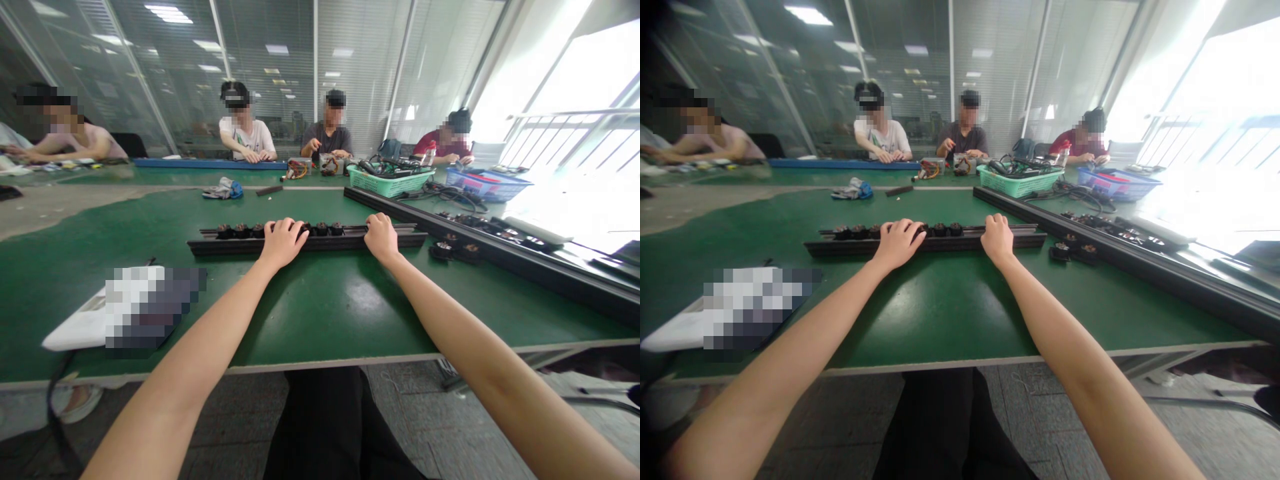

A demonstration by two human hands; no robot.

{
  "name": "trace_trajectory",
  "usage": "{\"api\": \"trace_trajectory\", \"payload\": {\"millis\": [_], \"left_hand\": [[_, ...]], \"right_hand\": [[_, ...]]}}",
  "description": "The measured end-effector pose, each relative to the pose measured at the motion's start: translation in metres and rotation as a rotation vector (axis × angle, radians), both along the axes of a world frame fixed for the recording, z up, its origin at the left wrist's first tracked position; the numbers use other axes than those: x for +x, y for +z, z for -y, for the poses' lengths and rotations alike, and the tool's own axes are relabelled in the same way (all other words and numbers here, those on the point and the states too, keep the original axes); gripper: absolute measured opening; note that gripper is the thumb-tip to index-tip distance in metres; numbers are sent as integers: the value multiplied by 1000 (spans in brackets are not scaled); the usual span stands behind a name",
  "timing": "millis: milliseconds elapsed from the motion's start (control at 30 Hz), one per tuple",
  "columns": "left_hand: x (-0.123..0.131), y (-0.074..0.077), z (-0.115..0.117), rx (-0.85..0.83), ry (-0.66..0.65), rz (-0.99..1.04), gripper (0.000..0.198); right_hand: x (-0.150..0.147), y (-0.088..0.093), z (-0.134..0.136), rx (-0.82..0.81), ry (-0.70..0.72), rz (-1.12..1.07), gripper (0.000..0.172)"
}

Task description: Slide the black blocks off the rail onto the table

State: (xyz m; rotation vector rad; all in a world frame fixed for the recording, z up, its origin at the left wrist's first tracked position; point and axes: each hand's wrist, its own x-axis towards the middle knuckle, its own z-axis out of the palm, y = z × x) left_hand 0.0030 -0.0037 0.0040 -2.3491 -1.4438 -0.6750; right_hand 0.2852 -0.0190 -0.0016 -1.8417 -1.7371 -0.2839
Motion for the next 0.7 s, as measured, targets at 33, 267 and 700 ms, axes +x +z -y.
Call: {"api": "trace_trajectory", "payload": {"millis": [33,267,700], "left_hand": [[0,0,0,1,-1,-1,45],[0,0,0,-6,-2,2,45],[0,0,0,2,4,-4,46]], "right_hand": [[0,0,0,2,1,1,34],[1,2,1,-17,-18,1,35],[2,4,3,-22,-42,6,38]]}}
